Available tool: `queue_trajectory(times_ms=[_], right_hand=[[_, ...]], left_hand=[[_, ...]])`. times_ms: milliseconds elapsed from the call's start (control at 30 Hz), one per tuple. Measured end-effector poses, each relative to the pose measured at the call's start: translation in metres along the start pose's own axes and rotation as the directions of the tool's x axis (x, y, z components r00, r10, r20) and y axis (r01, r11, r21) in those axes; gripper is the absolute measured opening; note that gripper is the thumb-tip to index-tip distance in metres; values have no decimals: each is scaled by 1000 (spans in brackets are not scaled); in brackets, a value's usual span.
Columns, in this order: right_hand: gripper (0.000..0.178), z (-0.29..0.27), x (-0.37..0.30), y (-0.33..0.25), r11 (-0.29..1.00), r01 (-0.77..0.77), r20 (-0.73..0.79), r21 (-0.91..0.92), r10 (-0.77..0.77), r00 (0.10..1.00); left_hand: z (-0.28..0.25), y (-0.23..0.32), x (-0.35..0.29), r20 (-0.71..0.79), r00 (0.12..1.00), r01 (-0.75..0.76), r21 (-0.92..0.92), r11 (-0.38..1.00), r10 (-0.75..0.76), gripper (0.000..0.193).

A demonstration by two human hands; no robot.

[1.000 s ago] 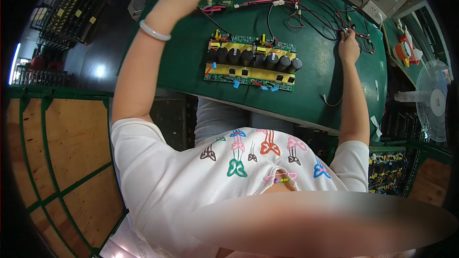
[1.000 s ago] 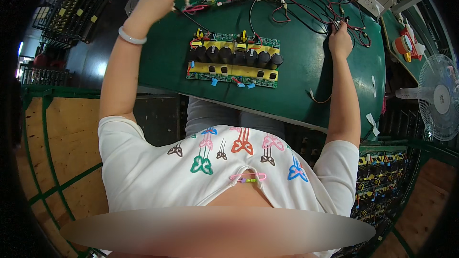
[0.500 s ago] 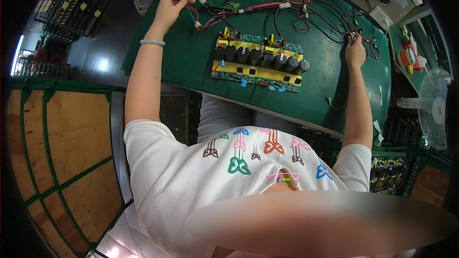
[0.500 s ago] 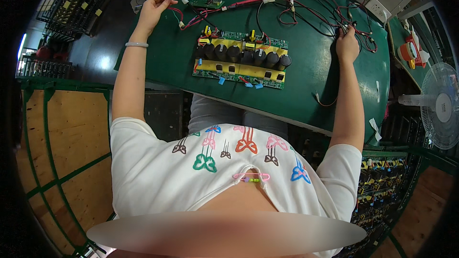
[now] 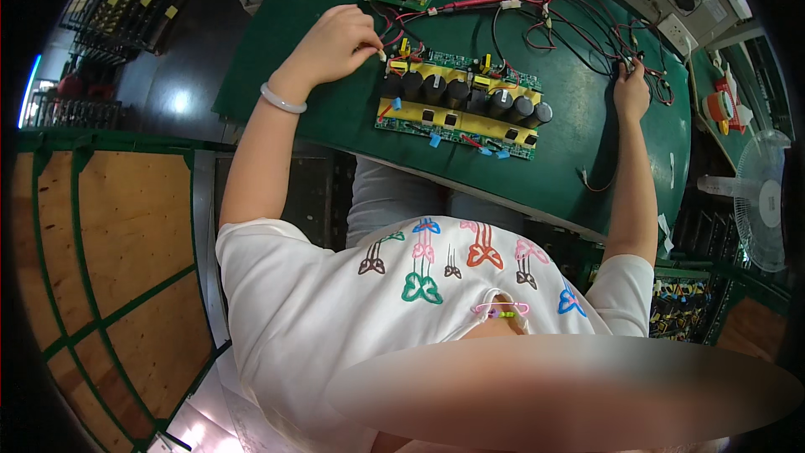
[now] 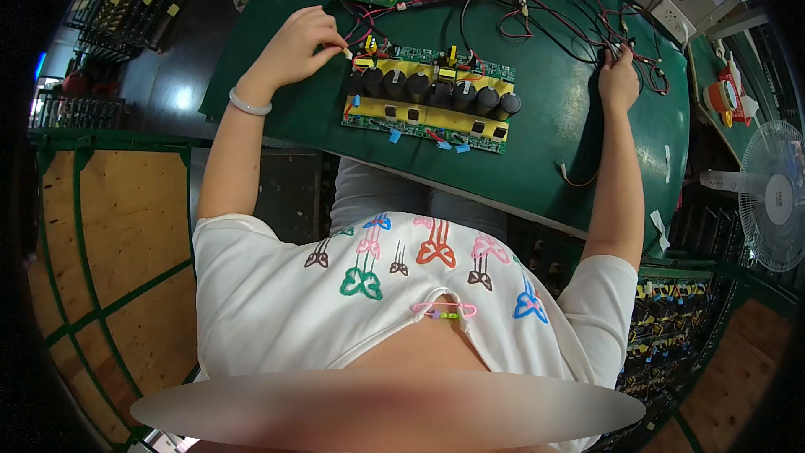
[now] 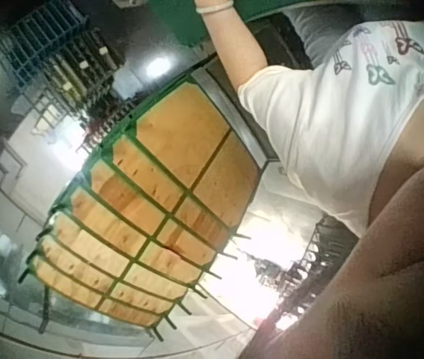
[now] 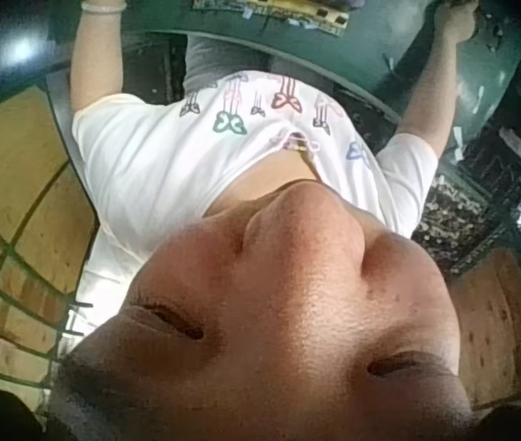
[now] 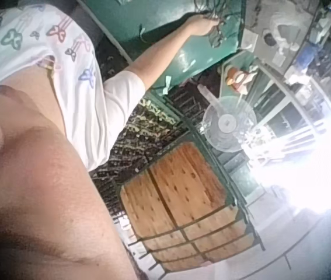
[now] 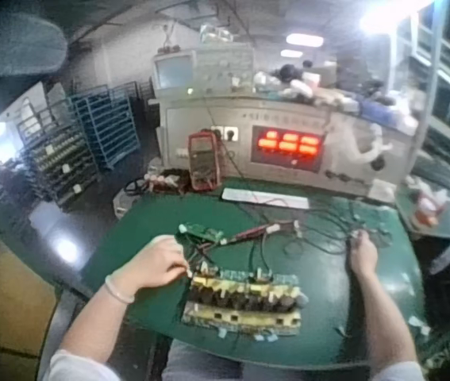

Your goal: The person assembles electronic components onto a circuit board using a soldering iron, then tests the components with a multimeter connected by probes and cables.

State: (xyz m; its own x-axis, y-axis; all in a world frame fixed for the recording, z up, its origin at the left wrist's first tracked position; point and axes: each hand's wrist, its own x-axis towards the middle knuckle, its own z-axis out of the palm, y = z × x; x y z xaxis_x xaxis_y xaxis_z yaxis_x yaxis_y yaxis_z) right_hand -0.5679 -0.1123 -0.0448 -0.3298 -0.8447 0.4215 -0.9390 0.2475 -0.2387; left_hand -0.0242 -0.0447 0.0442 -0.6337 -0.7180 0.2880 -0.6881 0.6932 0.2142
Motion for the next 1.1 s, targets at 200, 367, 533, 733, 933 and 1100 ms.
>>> queue_trajectory(times_ms=[200,367,533,733,933,1100], right_hand=[[42,1,-3,-5,1000,-5,17,-15,5,1000],[42,2,0,1,1000,2,17,-15,-2,1000],[42,2,0,1,1000,8,-9,-7,-8,1000],[43,6,1,4,1000,19,-33,-12,-20,999],[44,2,-1,1,1000,21,-13,-5,-21,1000],[52,-5,-9,-5,994,56,-49,93,-52,997]], left_hand=[[12,1,0,-45,998,-47,90,995,51,6],[20,3,-2,-57,997,-48,112,993,55,6],[22,4,-3,-79,991,-94,148,985,107,4],[27,6,-2,-70,990,-105,187,977,120,4],[32,9,-1,-57,990,-106,281,954,127,5],[35,12,-1,-50,990,-115,287,951,135,4]])
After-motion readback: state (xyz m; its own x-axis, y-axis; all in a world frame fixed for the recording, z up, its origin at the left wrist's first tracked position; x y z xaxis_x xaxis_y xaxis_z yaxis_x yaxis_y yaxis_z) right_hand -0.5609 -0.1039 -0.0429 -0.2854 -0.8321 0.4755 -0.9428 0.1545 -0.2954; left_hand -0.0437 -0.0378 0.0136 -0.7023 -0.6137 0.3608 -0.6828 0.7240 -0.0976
